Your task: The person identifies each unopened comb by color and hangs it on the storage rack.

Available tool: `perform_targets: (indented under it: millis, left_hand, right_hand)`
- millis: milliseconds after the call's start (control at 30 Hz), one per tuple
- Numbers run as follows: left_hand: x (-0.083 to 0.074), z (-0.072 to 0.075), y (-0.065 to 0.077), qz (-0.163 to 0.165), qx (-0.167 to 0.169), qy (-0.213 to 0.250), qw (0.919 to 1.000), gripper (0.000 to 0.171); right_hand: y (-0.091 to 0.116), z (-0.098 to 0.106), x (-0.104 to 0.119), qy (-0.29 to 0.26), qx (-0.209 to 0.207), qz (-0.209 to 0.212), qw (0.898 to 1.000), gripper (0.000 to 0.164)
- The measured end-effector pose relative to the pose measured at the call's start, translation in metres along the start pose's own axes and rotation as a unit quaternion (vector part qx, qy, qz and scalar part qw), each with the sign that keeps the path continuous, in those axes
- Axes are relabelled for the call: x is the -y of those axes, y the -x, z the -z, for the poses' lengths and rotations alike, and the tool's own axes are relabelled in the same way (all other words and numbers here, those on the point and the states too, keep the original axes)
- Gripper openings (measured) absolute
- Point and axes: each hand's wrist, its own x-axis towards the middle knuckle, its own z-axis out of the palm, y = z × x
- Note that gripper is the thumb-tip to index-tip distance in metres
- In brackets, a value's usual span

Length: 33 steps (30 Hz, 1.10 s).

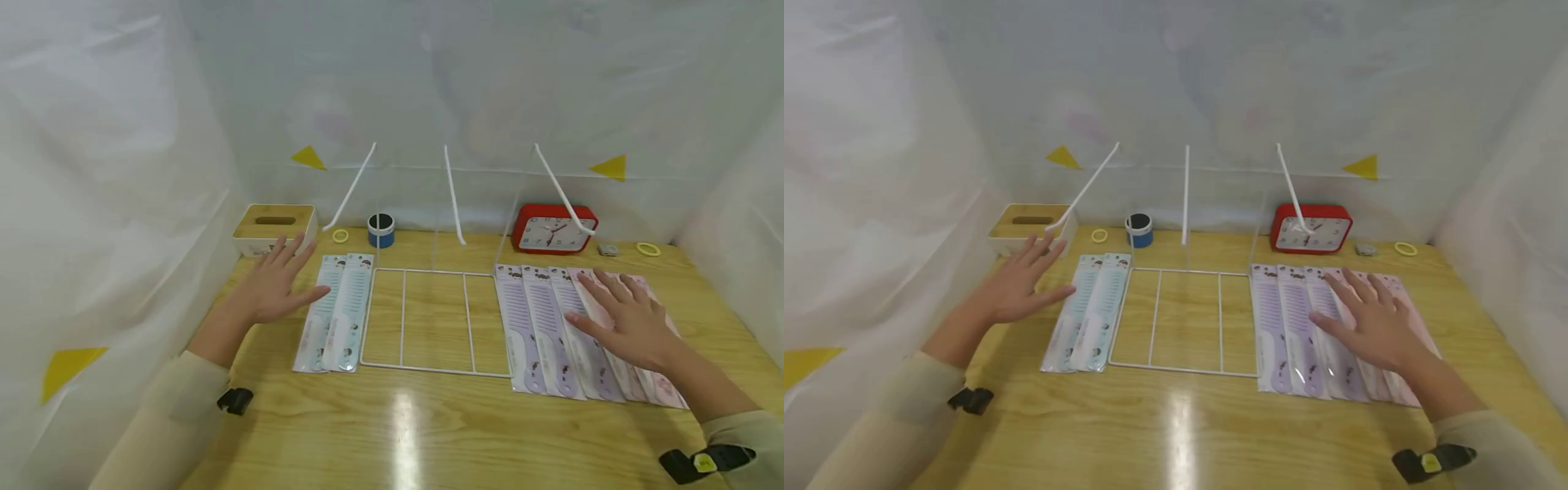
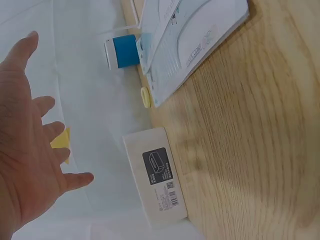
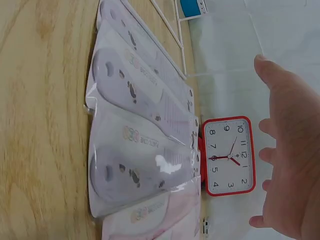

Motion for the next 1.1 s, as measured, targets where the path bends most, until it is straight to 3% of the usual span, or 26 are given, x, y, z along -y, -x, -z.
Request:
perform_targets:
  millis: [200,400,567,900,1100]
  left_hand:
    - [0.004,-0.002,-0.017,0.001,0.005,0.028,0.9996,0.089]
    - [0.016,-0.011,-0.031,0.001,0.008,0.114,0.9934,0.084]
    - [0.031,-0.024,-0.040,0.018,0.012,0.187,0.9821,0.079]
    - [0.053,-0.054,-0.061,0.094,0.036,0.291,0.9514,0.068]
    - [0.058,-0.065,-0.069,0.108,0.046,0.300,0.9466,0.065]
  right_hand:
    - [-0.004,-0.013,0.014,-0.057,-0.004,0.027,0.998,0.082]
    - [-0.007,-0.027,0.031,-0.140,0.015,0.052,0.989,0.071]
    - [-0.005,-0.043,0.046,-0.195,0.046,0.045,0.979,0.069]
    - [-0.005,-0.074,0.054,-0.306,0.070,0.045,0.949,0.067]
    - [-0.004,-0.083,0.055,-0.324,0.091,0.063,0.940,0.062]
